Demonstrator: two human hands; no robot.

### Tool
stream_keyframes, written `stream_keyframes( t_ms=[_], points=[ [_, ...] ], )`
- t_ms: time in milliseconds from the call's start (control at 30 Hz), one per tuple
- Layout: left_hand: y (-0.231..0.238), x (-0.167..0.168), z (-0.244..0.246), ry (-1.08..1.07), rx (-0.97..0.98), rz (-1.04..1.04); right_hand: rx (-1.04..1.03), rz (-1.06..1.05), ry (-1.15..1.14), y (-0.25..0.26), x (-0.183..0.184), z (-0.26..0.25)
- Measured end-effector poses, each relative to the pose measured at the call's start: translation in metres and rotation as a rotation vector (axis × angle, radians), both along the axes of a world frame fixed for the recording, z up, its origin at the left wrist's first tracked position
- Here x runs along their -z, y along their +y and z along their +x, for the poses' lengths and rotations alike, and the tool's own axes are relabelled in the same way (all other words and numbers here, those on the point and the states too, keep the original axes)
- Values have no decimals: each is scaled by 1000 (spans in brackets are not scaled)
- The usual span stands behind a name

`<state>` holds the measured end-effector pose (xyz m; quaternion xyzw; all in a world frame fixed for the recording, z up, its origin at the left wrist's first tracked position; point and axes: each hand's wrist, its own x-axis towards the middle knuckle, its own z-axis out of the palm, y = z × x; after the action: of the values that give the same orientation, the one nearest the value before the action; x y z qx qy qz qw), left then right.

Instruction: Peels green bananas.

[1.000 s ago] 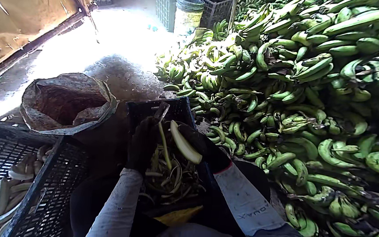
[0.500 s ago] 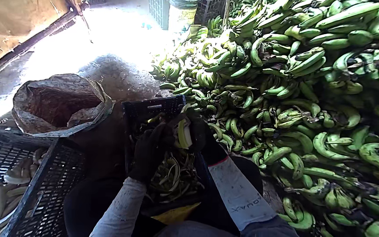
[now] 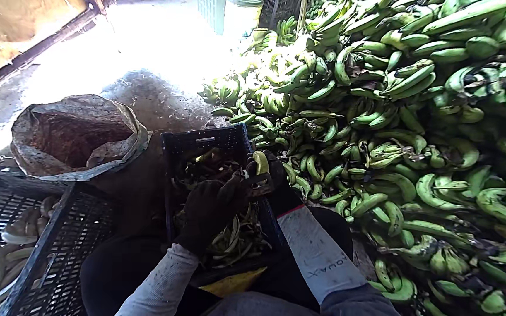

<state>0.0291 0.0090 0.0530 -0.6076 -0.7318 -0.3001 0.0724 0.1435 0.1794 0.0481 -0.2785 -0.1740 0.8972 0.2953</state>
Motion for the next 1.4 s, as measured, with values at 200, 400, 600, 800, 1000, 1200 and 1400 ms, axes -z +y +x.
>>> stream_keyframes(
  t_ms=[200, 400, 600, 800, 1000, 1200, 1400],
  points=[
    [14, -5, -17, -579, -108, -338, -238, 901, -198, -16, 20, 1],
    [13, 6, -50, -969, -304, -269, -370, 777, -315, -25, 2, 0],
    [2, -3, -28, -722, -65, -267, -256, 296, -28, -1, 5, 6],
    [-6, -6, 2, -342, 152, -260, -205, 209, -19, 6, 7, 14],
    [7, -1, -3, -417, 4, -367, -379, 458, -24, -8, 15, 11],
    [11, 12, -55, -866, -324, -227, -380, 498, -285, -20, -4, 7],
    [-3, 0, -21, -1120, -131, -125, -209, 1139, -766, -21, 27, -2]
  ],
)
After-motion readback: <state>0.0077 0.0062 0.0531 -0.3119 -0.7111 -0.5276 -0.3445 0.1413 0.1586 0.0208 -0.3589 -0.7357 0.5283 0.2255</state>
